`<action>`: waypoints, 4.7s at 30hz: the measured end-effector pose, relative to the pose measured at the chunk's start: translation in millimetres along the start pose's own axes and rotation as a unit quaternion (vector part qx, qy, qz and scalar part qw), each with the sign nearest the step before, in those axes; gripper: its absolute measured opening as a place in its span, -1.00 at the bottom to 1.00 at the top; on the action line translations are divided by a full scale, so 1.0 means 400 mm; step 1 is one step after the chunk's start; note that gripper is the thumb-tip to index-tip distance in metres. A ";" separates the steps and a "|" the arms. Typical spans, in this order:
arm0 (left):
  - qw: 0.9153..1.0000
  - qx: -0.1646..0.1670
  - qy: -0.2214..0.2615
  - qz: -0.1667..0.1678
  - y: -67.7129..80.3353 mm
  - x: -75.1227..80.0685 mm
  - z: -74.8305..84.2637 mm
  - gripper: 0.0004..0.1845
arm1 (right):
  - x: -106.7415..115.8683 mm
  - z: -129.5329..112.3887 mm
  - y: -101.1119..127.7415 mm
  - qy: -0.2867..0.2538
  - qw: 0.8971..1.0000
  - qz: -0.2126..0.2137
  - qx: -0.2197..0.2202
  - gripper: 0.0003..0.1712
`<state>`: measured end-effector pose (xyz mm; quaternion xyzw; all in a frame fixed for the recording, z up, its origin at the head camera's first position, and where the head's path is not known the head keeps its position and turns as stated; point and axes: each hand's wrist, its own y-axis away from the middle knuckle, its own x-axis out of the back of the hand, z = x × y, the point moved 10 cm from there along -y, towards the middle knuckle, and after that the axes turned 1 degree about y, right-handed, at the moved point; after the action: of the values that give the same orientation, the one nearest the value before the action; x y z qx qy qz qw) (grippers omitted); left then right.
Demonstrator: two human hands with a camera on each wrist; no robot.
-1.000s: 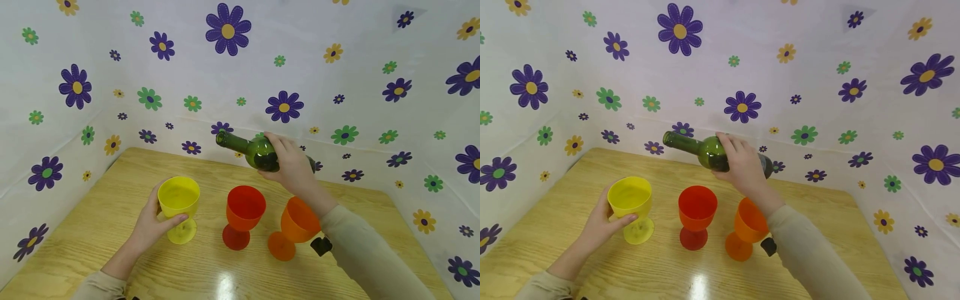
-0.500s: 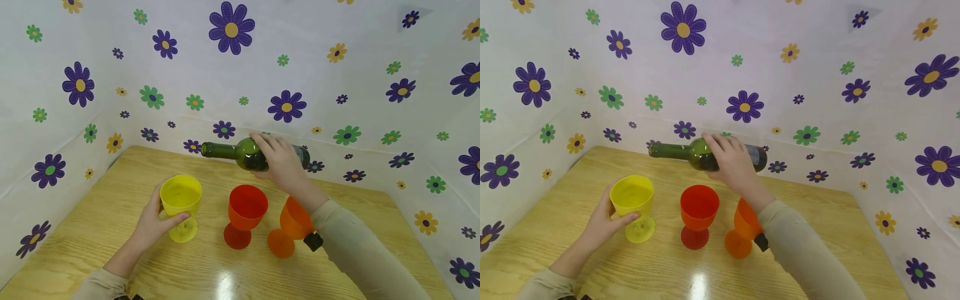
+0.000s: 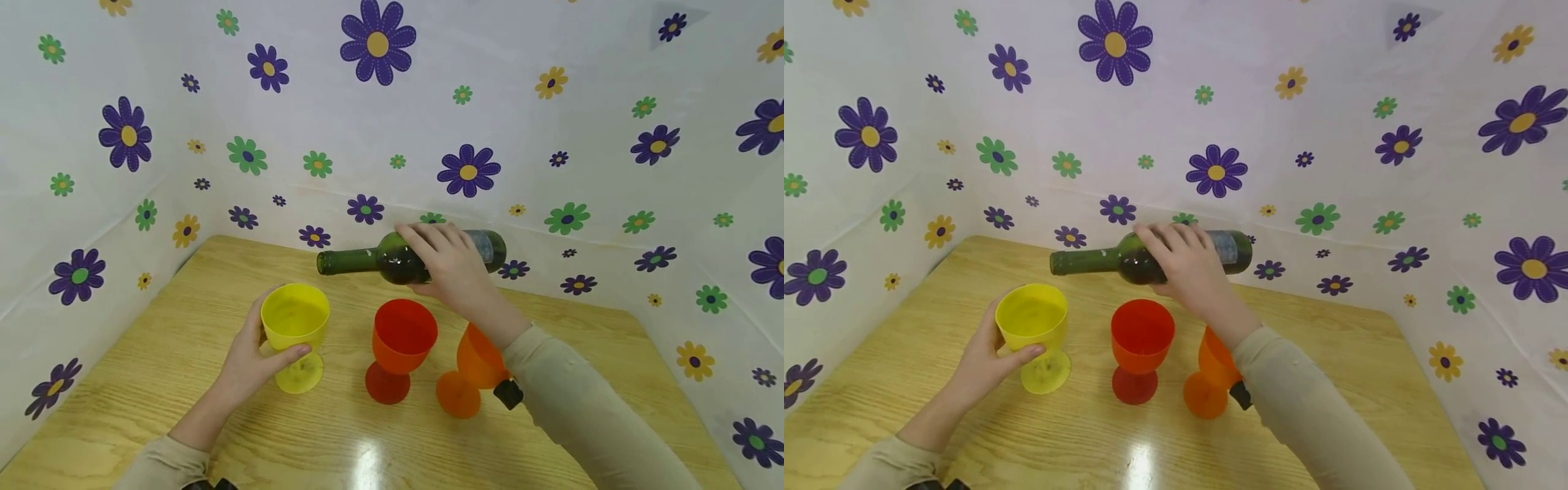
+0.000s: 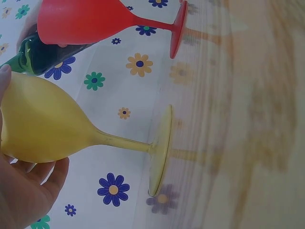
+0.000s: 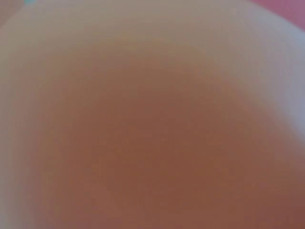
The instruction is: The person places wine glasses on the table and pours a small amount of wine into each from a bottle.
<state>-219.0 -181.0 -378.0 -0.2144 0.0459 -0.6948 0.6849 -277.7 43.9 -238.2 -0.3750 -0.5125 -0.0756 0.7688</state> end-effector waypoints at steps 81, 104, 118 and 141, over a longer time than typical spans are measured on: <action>0.999 -0.006 -0.033 0.031 0.004 0.017 0.053 -0.08 | -0.028 -0.065 -0.013 0.032 0.998 -0.023 0.056 0.08; 0.999 -0.004 -0.031 0.028 0.003 0.019 0.050 -0.09 | -0.032 -0.070 -0.025 0.046 0.997 -0.039 0.055 0.08; 0.999 -0.003 -0.031 0.028 0.004 0.019 0.050 -0.09 | -0.038 -0.072 -0.026 0.050 0.996 -0.054 0.056 0.06; 0.999 -0.006 -0.036 0.029 0.004 0.020 0.048 -0.09 | -0.049 -0.067 -0.027 0.050 0.994 -0.081 0.048 0.09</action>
<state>-210.5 -184.4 -359.3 -0.2419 0.0315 -0.6659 0.7051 -272.6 13.3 -254.5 -0.2902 -0.5054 -0.1315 0.8019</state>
